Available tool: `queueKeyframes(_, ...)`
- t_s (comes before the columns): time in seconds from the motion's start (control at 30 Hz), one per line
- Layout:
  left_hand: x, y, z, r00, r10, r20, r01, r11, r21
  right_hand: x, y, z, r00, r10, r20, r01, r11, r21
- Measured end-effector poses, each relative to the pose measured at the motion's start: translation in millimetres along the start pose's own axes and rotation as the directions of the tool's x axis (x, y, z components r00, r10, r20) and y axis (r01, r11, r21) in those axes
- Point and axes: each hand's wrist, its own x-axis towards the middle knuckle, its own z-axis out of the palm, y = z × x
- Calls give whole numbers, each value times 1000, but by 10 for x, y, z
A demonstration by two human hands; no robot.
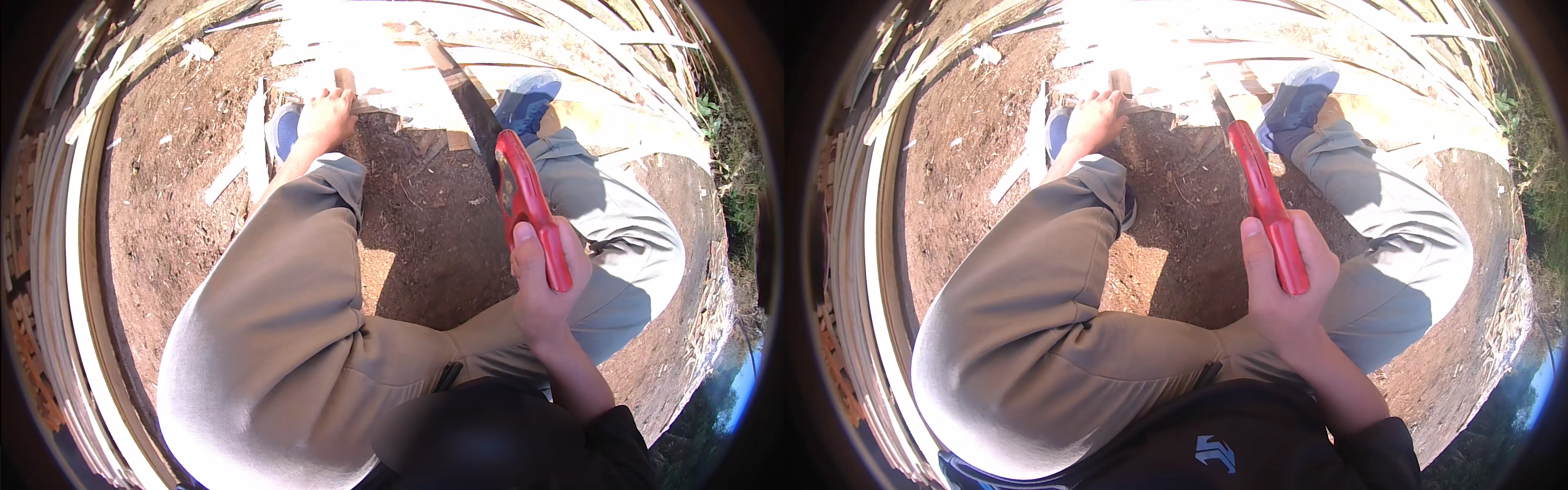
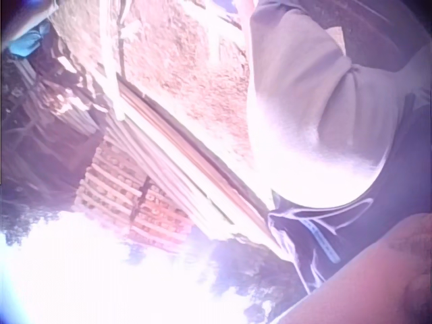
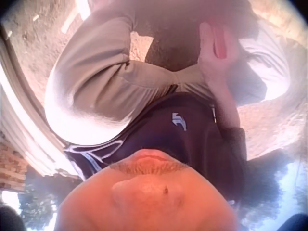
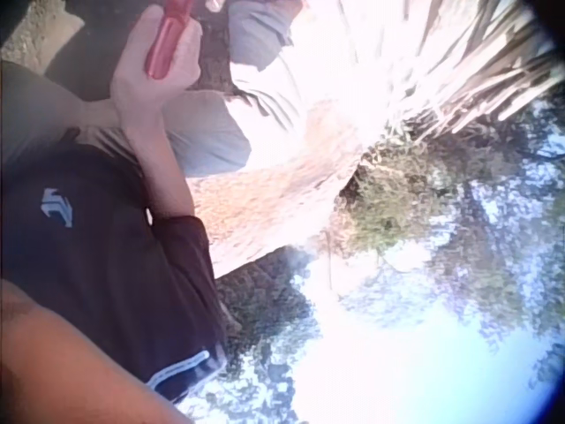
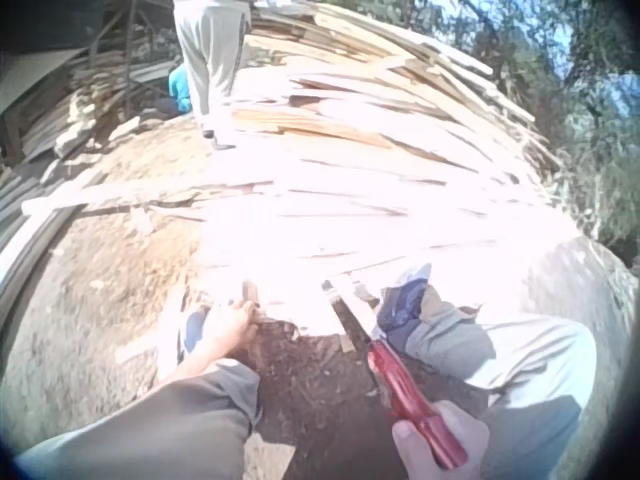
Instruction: The person saws a piece of wood while sitting on the ground, using a handsaw to cut through the material.
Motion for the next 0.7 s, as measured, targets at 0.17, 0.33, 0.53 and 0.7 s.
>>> queueKeyframes(0.17,93,69,-1,999,0,38,0,1000,1,46,617,406,997,47,60,-48,999,25)
queueKeyframes(0.33,70,-4,23,998,-20,57,18,999,34,26,1067,622,999,-35,23,34,998,60)
queueKeyframes(0.53,99,-31,82,997,-39,68,38,999,18,-14,1156,509,996,63,62,-71,988,140)
queueKeyframes(0.7,117,1,80,993,-41,108,39,999,14,-47,1044,419,991,116,71,-122,989,80)
